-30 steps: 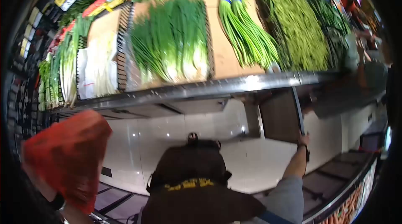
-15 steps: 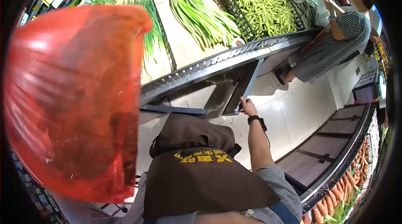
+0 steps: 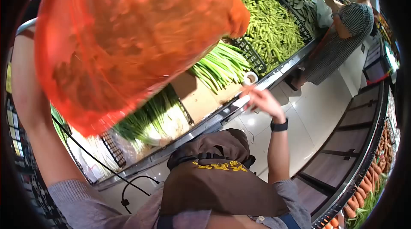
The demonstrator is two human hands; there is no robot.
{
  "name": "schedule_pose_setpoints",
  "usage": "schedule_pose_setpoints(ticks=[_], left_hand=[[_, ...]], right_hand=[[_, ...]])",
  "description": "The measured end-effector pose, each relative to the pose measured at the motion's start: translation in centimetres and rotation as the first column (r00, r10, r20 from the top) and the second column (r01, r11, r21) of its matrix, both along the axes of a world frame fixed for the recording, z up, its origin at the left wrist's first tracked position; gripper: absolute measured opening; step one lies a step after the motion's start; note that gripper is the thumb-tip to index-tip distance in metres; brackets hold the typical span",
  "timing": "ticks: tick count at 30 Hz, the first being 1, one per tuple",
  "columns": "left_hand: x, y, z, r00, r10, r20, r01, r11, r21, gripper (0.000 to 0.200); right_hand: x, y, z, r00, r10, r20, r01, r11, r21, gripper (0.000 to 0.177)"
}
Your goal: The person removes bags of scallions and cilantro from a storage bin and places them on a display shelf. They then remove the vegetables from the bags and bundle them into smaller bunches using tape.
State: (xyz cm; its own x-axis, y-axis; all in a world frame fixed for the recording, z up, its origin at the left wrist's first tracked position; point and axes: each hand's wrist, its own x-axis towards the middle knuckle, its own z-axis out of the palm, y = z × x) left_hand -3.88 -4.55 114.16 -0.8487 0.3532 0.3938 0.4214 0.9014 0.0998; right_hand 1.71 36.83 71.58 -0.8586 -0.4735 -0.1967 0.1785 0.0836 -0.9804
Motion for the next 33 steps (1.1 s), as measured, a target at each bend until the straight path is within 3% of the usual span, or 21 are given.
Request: schedule_pose_setpoints(ticks=[1, 2, 4, 7, 9, 10, 11, 13, 14, 15, 16, 17, 19, 21, 22, 23, 25, 27, 29, 31, 33], left_hand=[[-2.6, 1.2, 1.0, 1.0, -0.027, 0.015, 0.027, 1.0, -0.006, 0.024], [-4.8, 2.8, 1.7, 0.998, -0.052, 0.03, 0.053, 0.999, -0.009, 0.024], [-9.4, 5.4, 3.1, 0.988, -0.116, 0.099, 0.117, 0.993, -0.001, 0.023], [-12.7, 8.9, 1.9, 0.959, -0.193, 0.207, 0.192, 0.981, 0.022, 0.022], [-13.7, 9.4, -0.1, 0.915, -0.256, 0.311, 0.256, 0.966, 0.041, 0.022], [-11.2, 11.4, -3.2, 0.92, -0.234, 0.313, 0.185, 0.966, 0.18, 0.044], [-10.1, 11.7, -4.2, 0.871, -0.236, 0.43, 0.22, 0.972, 0.088, 0.044], [-8.9, 9.9, -8.3, 0.889, -0.2, 0.412, 0.219, 0.976, 0.003, 0.047], [-8.6, 7.7, -10.7, 0.935, -0.195, 0.296, 0.227, 0.971, -0.078, 0.038], [-8.1, 5.8, -13.3, 0.969, -0.082, 0.231, 0.104, 0.991, -0.082, 0.03], [-7.9, 4.1, -15.4, 0.959, 0.102, 0.264, -0.048, 0.978, -0.203, 0.023], [-8.3, 1.7, -18.4, 0.978, 0.019, 0.207, 0.03, 0.973, -0.228, 0.02], [-6.8, 1.3, -22.5, 0.996, -0.011, 0.092, 0.035, 0.964, -0.262, 0.018], [-4.1, 4.1, -23.9, 0.984, 0.172, 0.045, -0.151, 0.944, -0.292, 0.017], [-3.0, 4.5, -24.7, 0.975, 0.215, 0.052, -0.188, 0.928, -0.321, 0.021], [-1.3, 6.1, -24.8, 0.965, 0.26, 0.041, -0.234, 0.917, -0.322, 0.029], [2.0, 10.2, -23.6, 0.938, 0.344, 0.045, -0.323, 0.913, -0.248, 0.041], [4.8, 13.9, -21.9, 0.948, 0.318, 0.02, -0.31, 0.935, -0.174, 0.05], [7.3, 16.6, -22.1, 0.978, 0.203, 0.047, -0.2, 0.978, -0.058, 0.055], [6.8, 19.6, -24.4, 0.981, -0.016, 0.195, -0.019, 0.985, 0.174, 0.053], [4.5, 22.6, -28.1, 0.986, 0.062, 0.153, -0.085, 0.985, 0.15, 0.067]], right_hand=[[-1.8, -0.4, 4.5, 0.982, -0.118, -0.148, 0.091, 0.98, -0.178, 0.05], [-3.1, -0.5, 8.1, 0.975, -0.152, -0.16, 0.12, 0.974, -0.19, 0.056], [-7.2, -1.5, 9.1, 0.998, 0.006, -0.06, -0.034, 0.874, -0.485, 0.067], [-9.5, -4.4, 8.8, 0.987, 0.113, 0.114, -0.019, 0.788, -0.616, 0.068], [-8.9, -5.3, 6.8, 0.987, -0.107, 0.116, 0.155, 0.789, -0.595, 0.067], [-7.9, -5.3, 5.8, 0.969, -0.11, 0.221, 0.224, 0.768, -0.6, 0.069], [-6.6, -5.3, 4.8, 0.984, -0.058, 0.17, 0.146, 0.808, -0.57, 0.069], [-4.5, -5.4, 3.7, 0.955, 0.049, 0.293, 0.135, 0.805, -0.577, 0.07], [-3.8, -5.5, 2.2, 0.959, 0.106, 0.262, 0.033, 0.878, -0.478, 0.066], [-3.2, -5.5, 0.5, 0.959, 0.167, 0.231, -0.073, 0.927, -0.367, 0.063], [-2.5, -5.5, -0.7, 0.957, 0.285, 0.055, -0.259, 0.924, -0.28, 0.061], [-2.1, -5.5, -1.3, 0.905, 0.411, -0.112, -0.425, 0.89, -0.163, 0.059], [-2.9, -5.7, -0.4, 0.863, 0.471, -0.181, -0.491, 0.866, -0.088, 0.052], [-4.5, -5.7, -1.8, 0.709, 0.507, -0.49, -0.52, 0.845, 0.123, 0.043], [-4.8, -5.0, -1.5, 0.782, 0.559, -0.274, -0.577, 0.816, 0.017, 0.034], [-4.9, -4.3, -0.9, 0.781, 0.594, -0.191, -0.593, 0.802, 0.069, 0.031], [-6.6, -1.7, 1.8, 0.595, 0.705, -0.385, -0.731, 0.674, 0.104, 0.03], [-9.0, 1.7, 3.7, 0.36, 0.78, -0.512, -0.867, 0.482, 0.126, 0.026], [-11.5, 6.2, 5.4, 0.442, 0.896, 0.047, -0.897, 0.441, 0.021, 0.022], [-13.7, 7.4, 5.4, 0.636, 0.771, 0.021, -0.677, 0.545, 0.494, 0.016], [-14.2, 5.5, 4.1, 0.707, 0.608, -0.36, -0.275, 0.707, 0.652, 0.018]])
